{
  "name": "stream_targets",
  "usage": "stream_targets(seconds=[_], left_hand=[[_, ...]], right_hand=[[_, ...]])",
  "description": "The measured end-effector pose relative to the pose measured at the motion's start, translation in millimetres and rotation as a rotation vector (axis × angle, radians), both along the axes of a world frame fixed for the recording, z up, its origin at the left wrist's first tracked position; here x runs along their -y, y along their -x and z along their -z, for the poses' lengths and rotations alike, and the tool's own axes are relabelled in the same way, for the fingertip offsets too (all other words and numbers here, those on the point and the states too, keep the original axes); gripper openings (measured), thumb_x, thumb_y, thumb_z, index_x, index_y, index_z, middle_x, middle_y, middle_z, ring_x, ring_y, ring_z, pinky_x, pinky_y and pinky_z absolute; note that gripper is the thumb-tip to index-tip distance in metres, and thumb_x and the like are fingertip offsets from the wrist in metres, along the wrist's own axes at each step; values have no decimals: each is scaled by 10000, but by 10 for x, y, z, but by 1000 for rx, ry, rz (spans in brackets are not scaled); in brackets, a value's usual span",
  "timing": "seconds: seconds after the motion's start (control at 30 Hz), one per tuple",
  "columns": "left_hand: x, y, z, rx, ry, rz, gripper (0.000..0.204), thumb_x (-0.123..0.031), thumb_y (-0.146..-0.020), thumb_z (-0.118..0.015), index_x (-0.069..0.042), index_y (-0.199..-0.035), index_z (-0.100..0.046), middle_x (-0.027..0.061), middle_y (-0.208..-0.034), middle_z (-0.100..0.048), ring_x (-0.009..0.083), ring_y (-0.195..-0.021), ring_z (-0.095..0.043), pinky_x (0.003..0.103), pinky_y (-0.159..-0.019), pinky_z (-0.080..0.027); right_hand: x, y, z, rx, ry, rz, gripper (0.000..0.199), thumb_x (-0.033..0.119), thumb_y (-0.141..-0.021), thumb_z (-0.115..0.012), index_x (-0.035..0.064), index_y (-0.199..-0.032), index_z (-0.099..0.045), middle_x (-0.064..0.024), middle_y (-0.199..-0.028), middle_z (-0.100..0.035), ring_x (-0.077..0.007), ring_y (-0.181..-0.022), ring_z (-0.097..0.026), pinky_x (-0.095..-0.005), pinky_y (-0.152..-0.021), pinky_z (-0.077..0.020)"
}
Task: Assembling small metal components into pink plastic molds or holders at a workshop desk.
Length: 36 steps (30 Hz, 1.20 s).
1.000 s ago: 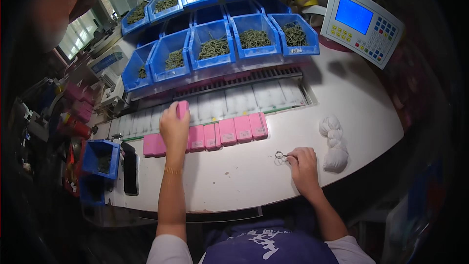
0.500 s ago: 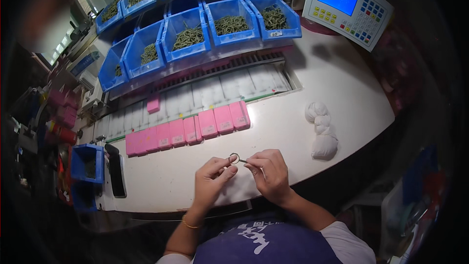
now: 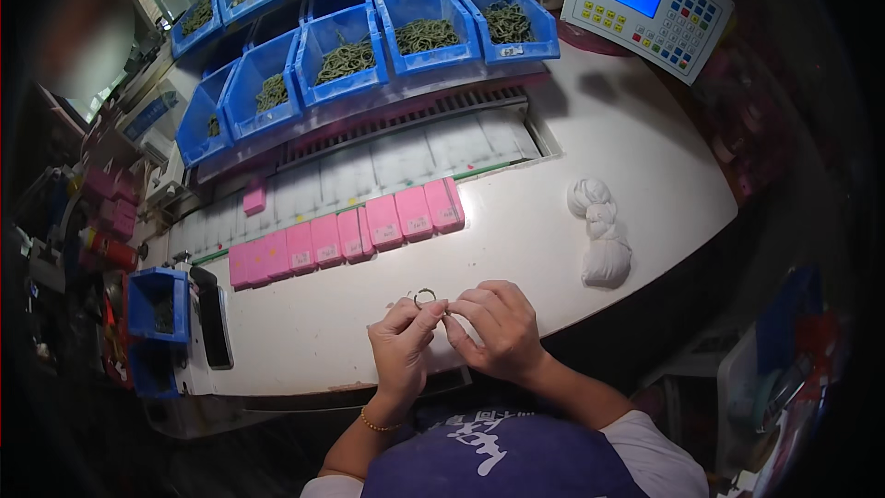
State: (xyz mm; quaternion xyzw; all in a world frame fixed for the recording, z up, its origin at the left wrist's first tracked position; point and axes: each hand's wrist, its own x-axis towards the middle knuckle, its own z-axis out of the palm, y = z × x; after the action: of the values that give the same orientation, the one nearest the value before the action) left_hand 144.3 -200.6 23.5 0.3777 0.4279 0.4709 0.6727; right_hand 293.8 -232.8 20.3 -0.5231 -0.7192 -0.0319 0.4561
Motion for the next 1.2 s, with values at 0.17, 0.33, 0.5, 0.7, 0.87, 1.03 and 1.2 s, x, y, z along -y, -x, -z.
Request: stream_targets(seconds=[0.17, 0.33, 0.5, 0.7, 0.87, 1.03, 1.2], left_hand=[[14, 15, -8, -23, -21, 6, 106, -23, -878, -732, 29, -790, -705, -26, -736, -500, 46, -626, -422, 216, -558, -318], [13, 84, 57, 11, -297, 78, 97, 16, -850, -746, 5, -941, -716, 24, -966, -564, 75, -777, -526, 207, -650, -413], [-52, 151, 39, -183, -488, 152, 151, 37, -823, -746, -19, -952, -690, 50, -1022, -544, 113, -861, -522, 242, -753, -425], [-18, 162, -19, -275, -559, 156, 172, 40, -790, -765, -14, -926, -675, 65, -1019, -540, 132, -913, -523, 268, -791, -444], [-33, 177, -30, -360, -674, 163, 185, 40, -774, -772, -21, -920, -676, 70, -1010, -544, 146, -907, -529, 279, -793, -446], [-20, 171, -70, -366, -666, 173, 190, 45, -767, -773, -15, -918, -675, 71, -1000, -559, 154, -894, -541, 279, -785, -449], [-38, 177, -93, -390, -688, 186, 183, 56, -758, -774, -10, -899, -679, 73, -976, -573, 154, -867, -559, 280, -760, -465]], right_hand=[[5, -7, 1, -176, 40, -80, 212, 65, -754, -733, 22, -955, -680, -88, -894, -650, -283, -841, -622, -378, -731, -533], [25, -34, -65, -156, 5, -105, 218, 5, -754, -733, 18, -965, -681, -88, -895, -663, -282, -822, -631, -374, -714, -535], [56, -133, -99, -310, 108, -221, 227, -17, -778, -738, 23, -997, -692, -84, -911, -685, -263, -845, -641, -355, -742, -527], [99, -160, -200, -464, 280, -306, 179, 0, -811, -736, 15, -988, -717, -88, -917, -704, -238, -868, -646, -331, -760, -520], [108, -164, -200, -476, 291, -299, 153, 32, -814, -718, 34, -967, -727, -72, -848, -686, -233, -827, -629, -342, -743, -521], [94, -163, -213, -416, 239, -298, 152, -13, -784, -733, 12, -932, -710, -91, -827, -686, -241, -787, -645, -330, -693, -520], [76, -167, -204, -398, 236, -288, 111, 13, -777, -710, 34, -885, -698, -66, -805, -659, -237, -771, -616, -344, -694, -510]])
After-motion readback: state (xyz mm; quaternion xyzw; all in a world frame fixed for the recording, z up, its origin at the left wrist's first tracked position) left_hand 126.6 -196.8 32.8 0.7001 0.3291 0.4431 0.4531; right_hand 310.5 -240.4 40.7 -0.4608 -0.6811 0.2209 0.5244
